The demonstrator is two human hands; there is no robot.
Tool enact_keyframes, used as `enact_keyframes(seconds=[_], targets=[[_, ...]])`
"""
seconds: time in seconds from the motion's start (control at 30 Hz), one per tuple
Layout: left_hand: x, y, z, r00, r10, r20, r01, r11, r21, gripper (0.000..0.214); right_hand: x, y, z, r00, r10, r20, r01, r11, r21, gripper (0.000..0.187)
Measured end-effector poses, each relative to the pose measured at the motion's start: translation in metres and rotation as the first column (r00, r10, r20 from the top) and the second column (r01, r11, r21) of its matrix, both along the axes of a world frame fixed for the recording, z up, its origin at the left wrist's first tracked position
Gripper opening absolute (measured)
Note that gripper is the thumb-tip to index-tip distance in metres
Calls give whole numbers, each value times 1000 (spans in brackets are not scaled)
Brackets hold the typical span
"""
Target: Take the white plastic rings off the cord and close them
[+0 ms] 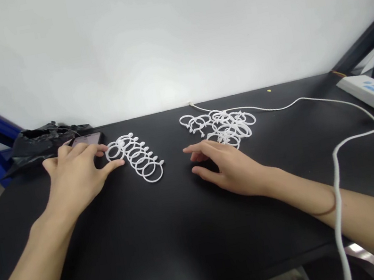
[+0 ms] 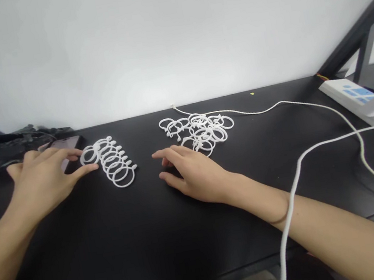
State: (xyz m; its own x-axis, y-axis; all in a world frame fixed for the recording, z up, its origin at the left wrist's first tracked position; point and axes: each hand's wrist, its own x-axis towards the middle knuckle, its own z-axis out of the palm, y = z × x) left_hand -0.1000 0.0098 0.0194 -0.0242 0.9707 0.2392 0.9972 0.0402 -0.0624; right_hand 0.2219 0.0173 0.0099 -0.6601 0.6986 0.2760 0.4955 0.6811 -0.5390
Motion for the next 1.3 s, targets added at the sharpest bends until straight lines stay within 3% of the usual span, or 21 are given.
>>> enact_keyframes(seconds=[0.6,0.77,0.93,1.1,1.3], targets=[[1,0,-6,999,25,24,-25,1000,16,44,2,0,1,1000,9,15,-9,1000,5,37],[5,-4,2,1000,-3,13,3,1000,-22,45,4,7,2,996,-57,75,38,973,228,36],[4,-7,4,1000,-12,25,12,1000,20,42,5,27,2,952,-260,160,152,858,491,31],[-1,-8,5,1000,-18,15,18,999,48,40,1,42,-6,885,-337,322,112,824,556,39],[1,-11,10,999,-18,41,14,996,83,39,-1,46,-10,854,-368,368,90,801,592,35]])
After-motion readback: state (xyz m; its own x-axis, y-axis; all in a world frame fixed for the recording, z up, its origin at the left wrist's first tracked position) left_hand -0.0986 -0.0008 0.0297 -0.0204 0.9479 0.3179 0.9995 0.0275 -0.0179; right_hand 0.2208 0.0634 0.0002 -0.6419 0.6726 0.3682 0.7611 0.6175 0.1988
